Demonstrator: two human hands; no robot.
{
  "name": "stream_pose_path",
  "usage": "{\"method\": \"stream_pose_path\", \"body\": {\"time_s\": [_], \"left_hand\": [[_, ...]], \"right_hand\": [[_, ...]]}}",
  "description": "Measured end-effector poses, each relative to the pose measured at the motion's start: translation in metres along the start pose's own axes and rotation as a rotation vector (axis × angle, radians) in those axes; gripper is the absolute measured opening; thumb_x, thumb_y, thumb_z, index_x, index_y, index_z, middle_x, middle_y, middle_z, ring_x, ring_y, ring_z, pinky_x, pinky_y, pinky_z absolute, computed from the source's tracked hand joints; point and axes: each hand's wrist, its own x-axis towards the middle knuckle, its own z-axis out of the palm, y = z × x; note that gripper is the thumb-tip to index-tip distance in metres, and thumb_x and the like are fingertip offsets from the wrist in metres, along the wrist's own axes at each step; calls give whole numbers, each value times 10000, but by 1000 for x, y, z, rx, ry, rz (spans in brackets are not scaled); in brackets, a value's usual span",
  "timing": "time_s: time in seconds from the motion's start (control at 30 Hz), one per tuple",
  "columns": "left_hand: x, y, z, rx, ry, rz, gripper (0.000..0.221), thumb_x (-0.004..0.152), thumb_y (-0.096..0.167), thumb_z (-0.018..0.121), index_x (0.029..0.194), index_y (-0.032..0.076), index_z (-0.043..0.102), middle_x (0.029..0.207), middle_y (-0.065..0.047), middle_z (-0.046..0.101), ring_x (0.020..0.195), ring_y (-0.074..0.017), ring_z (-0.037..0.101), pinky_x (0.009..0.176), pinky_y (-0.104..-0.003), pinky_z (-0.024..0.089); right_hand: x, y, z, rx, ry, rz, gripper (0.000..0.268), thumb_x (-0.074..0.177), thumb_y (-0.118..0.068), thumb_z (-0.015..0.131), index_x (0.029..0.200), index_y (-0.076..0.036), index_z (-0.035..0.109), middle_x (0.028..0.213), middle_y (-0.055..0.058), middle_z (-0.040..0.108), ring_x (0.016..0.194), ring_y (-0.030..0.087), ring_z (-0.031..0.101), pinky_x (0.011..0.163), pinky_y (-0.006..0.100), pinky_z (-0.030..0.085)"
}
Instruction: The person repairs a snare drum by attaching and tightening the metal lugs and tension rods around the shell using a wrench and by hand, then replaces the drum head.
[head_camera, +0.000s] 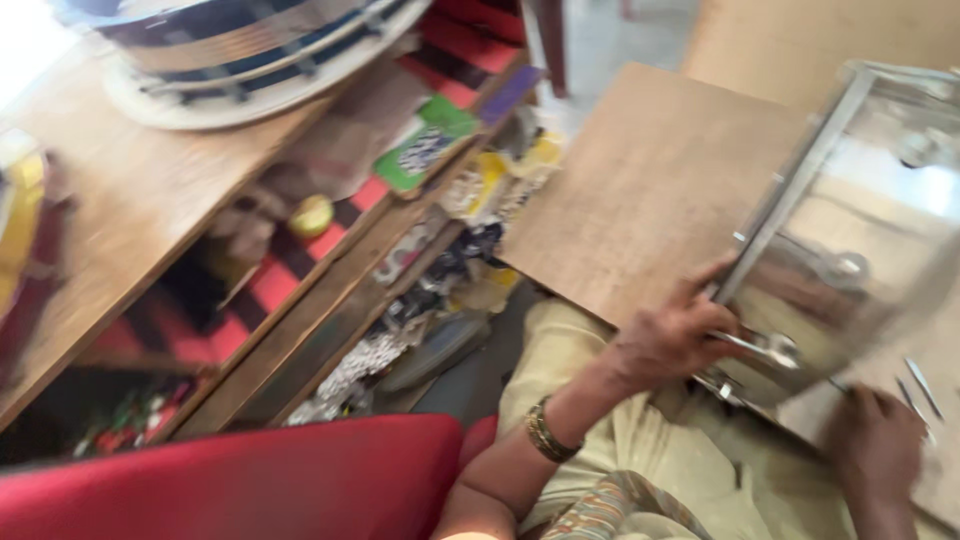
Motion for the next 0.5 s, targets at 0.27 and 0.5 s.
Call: {"method": "stream_pose_path", "body": {"time_s": [0.27, 0.5], "left_hand": [[-21, 0, 6, 83, 59, 14, 253, 940, 328, 756, 1023, 160, 586, 1583, -165, 489, 873, -266, 745, 637, -306, 581], [-23, 11, 1, 103, 35, -1, 276, 942, 325, 744, 1049, 124, 588, 1597, -220, 471, 834, -291, 746, 642, -326, 588]], "right_hand": [[14, -6, -3, -171, 35, 79, 132, 1052, -225, 624, 1120, -148, 707, 1072, 80, 668, 1001, 253, 658, 951, 341, 566], [21, -7, -13, -172, -26, 242, 162, 991, -240, 702, 1094, -175, 807, 1058, 88, 754, 936, 329, 725, 892, 461, 598]]}}
